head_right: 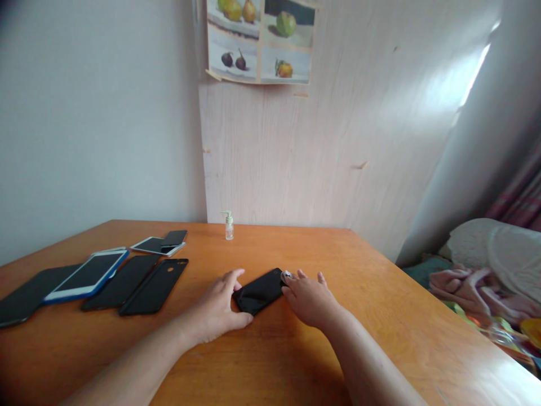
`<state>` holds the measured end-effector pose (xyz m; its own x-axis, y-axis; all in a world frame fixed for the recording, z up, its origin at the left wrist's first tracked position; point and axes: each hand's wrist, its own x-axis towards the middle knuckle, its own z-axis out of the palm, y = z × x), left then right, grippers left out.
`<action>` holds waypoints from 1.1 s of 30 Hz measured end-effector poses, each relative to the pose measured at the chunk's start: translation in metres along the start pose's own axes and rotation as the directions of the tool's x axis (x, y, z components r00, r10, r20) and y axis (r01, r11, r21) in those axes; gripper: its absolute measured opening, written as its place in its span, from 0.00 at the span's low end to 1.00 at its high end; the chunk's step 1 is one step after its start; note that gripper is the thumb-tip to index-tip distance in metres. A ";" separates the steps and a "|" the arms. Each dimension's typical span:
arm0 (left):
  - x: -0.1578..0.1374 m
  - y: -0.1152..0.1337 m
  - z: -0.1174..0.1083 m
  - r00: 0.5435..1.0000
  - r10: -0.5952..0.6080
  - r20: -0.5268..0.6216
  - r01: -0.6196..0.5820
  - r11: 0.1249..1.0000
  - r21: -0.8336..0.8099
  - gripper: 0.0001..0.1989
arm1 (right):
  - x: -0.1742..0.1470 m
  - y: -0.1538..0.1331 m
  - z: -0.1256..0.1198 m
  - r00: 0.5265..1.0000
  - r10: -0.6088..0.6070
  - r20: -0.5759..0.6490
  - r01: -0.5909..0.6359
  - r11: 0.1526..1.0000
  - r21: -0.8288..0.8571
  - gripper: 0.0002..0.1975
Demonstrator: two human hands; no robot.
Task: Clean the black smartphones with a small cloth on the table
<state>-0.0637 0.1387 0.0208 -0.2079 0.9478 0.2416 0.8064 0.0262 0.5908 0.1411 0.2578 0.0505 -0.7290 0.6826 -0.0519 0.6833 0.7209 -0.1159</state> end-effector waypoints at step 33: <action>0.001 0.004 0.003 0.998 0.006 -0.059 0.000 0.996 0.094 0.43 | 0.042 0.049 0.013 0.786 0.443 -0.432 -0.143 0.809 0.571 0.16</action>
<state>-0.0589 0.1407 0.0206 -0.2355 0.9276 0.2901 0.8550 0.0557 0.5157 0.1439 0.3202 0.0298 -0.2518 0.9075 0.3361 0.6326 0.4172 -0.6525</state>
